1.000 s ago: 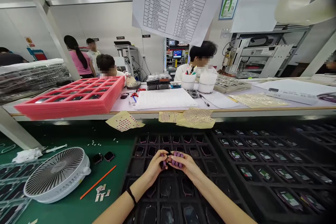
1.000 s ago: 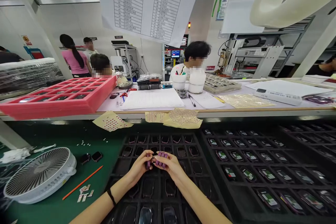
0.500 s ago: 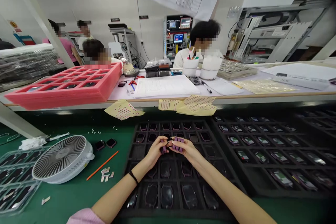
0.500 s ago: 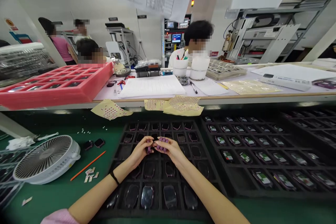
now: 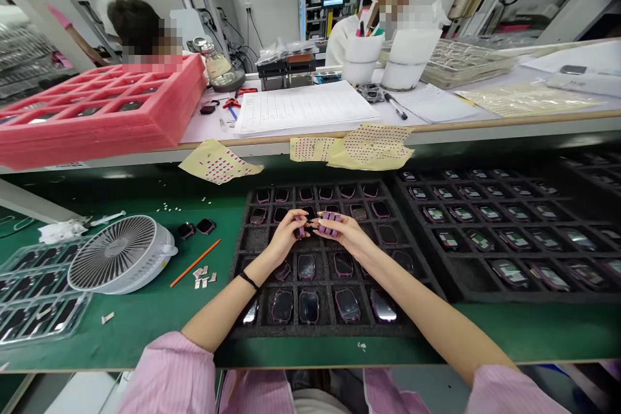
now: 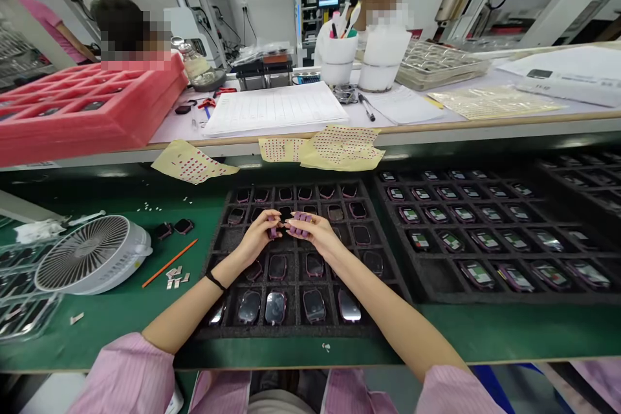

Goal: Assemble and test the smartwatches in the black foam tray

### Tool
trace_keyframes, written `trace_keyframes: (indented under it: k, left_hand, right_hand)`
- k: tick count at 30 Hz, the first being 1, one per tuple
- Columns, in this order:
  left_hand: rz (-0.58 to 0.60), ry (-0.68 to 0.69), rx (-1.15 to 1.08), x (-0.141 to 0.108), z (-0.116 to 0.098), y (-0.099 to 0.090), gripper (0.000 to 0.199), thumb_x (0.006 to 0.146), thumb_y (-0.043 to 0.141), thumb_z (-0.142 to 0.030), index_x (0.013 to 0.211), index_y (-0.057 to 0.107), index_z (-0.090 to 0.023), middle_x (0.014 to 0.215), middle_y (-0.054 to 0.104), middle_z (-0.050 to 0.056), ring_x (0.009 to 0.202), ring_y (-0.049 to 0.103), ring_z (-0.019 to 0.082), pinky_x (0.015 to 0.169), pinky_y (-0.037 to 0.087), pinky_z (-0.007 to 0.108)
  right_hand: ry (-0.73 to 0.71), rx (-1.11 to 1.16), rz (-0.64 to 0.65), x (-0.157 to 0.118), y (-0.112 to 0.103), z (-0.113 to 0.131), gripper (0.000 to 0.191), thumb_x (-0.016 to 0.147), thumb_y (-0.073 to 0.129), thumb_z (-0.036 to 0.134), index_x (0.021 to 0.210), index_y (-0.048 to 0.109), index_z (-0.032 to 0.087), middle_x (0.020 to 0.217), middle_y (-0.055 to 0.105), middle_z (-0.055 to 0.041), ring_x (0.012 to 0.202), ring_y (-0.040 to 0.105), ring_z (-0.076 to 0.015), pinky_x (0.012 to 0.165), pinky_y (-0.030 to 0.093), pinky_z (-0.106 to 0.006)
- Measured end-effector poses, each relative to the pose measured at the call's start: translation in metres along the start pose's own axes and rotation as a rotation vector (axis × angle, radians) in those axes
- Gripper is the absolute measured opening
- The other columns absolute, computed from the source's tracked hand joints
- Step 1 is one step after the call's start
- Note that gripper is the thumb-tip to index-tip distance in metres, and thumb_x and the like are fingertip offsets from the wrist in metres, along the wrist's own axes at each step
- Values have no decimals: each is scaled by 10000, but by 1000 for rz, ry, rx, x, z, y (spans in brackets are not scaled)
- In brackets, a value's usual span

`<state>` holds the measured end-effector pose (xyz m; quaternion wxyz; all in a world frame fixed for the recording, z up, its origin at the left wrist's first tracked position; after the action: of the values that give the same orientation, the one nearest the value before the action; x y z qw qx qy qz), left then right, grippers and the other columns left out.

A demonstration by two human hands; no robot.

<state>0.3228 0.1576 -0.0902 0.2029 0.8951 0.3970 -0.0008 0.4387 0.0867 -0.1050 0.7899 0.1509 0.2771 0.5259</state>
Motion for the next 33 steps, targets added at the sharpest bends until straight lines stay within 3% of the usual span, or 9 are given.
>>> trace_keyframes:
  k: [20, 33]
  left_hand:
    - [-25, 20, -23, 4, -3, -7, 245, 650, 695, -246, 876, 617, -192, 874, 526, 0, 858, 552, 152, 747, 499, 271]
    - [-22, 48, 8, 1, -7, -6, 249, 652, 710, -263, 875, 623, -193, 883, 540, 8, 892, 558, 169, 807, 491, 299]
  right_hand:
    - [-9, 39, 11, -2, 8, 3, 443, 454, 872, 220, 845, 693, 115, 766, 723, -72, 792, 697, -250, 837, 522, -440]
    - [-36, 10, 59, -4, 11, 4, 440, 486, 868, 234, 874, 693, 118, 789, 723, -73, 838, 692, -259, 868, 513, -456]
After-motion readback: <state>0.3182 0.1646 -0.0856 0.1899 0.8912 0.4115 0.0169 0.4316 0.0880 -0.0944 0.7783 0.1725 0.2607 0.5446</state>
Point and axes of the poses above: each hand's wrist, its own x-axis towards the middle knuckle, its own y-axis out of the palm, z = x × y, the point moved 7 cm from there along x, towards the middle knuckle
